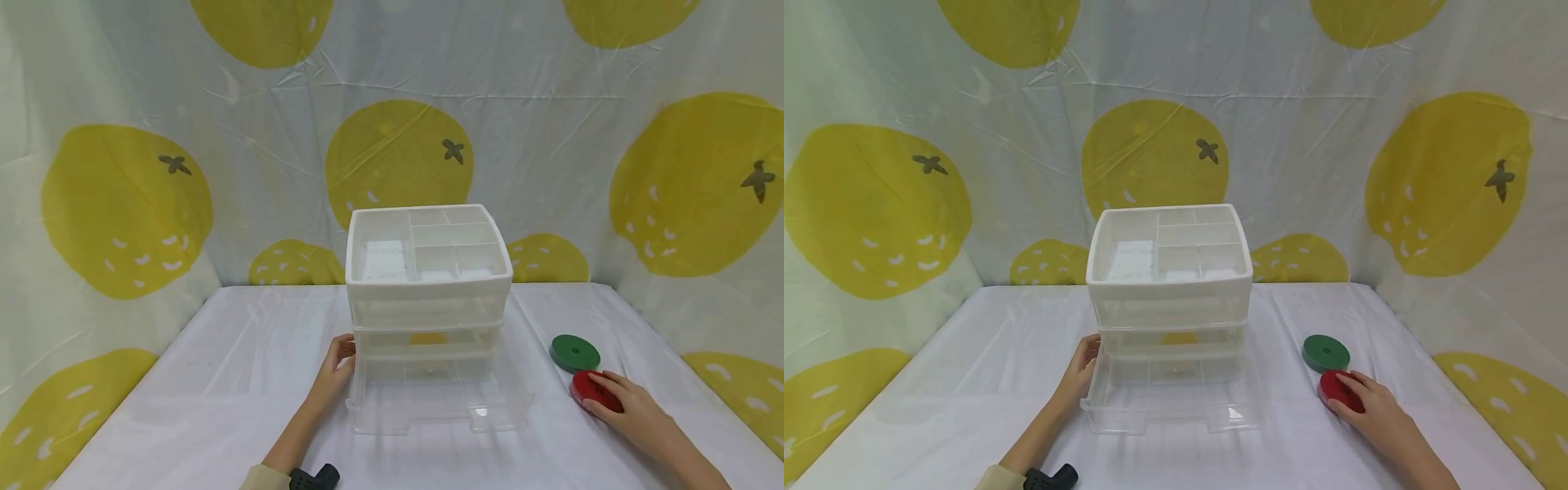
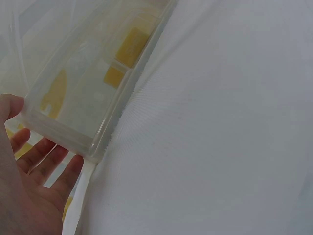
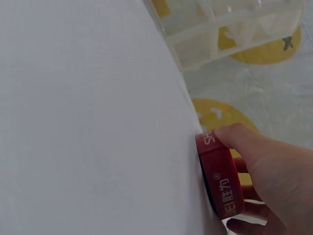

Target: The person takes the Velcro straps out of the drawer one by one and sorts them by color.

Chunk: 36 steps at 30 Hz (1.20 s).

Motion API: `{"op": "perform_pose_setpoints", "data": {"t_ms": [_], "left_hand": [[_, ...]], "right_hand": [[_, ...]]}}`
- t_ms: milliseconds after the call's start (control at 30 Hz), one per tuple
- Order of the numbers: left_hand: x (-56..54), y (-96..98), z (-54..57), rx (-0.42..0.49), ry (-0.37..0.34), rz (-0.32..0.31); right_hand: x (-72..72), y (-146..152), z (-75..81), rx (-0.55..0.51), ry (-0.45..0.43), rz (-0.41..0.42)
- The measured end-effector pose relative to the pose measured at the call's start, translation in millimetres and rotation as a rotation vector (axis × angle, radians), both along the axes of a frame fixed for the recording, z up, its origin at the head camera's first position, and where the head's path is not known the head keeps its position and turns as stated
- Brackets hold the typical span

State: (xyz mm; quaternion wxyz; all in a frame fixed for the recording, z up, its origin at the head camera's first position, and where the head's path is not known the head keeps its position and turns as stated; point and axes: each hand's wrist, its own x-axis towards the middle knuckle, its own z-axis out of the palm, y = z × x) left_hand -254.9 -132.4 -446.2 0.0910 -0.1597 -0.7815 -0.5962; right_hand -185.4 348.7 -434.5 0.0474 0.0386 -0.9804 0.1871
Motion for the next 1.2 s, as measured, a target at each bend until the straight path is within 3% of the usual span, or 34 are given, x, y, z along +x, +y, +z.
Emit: {"op": "perform_pose_setpoints", "data": {"t_ms": [300,400,600,1033,1200], "left_hand": [[0.9,0.4,0.9,0.017,-0.015,-0.006],[1.4,0.5,0.9,0.023,-0.020,-0.008],[-0.1,0.3,0.0,0.021,-0.024,-0.002],[-1.2,-0.2,-0.9,0.021,-0.023,0.000],[-2.0,0.1,-1.4,0.021,-0.029,0.004]], "right_hand": [[-0.3,-1,0.4,0.031,-0.106,-0.001],[0.9,-2,-0.4,0.063,-0.105,-0.002],[4.3,-10,4.2,0.099,-0.010,0.011],[15.1,-47,35.3,-0.024,0.213,0.091],[18.3,-62,44.5,-0.030,0.256,0.104]]}}
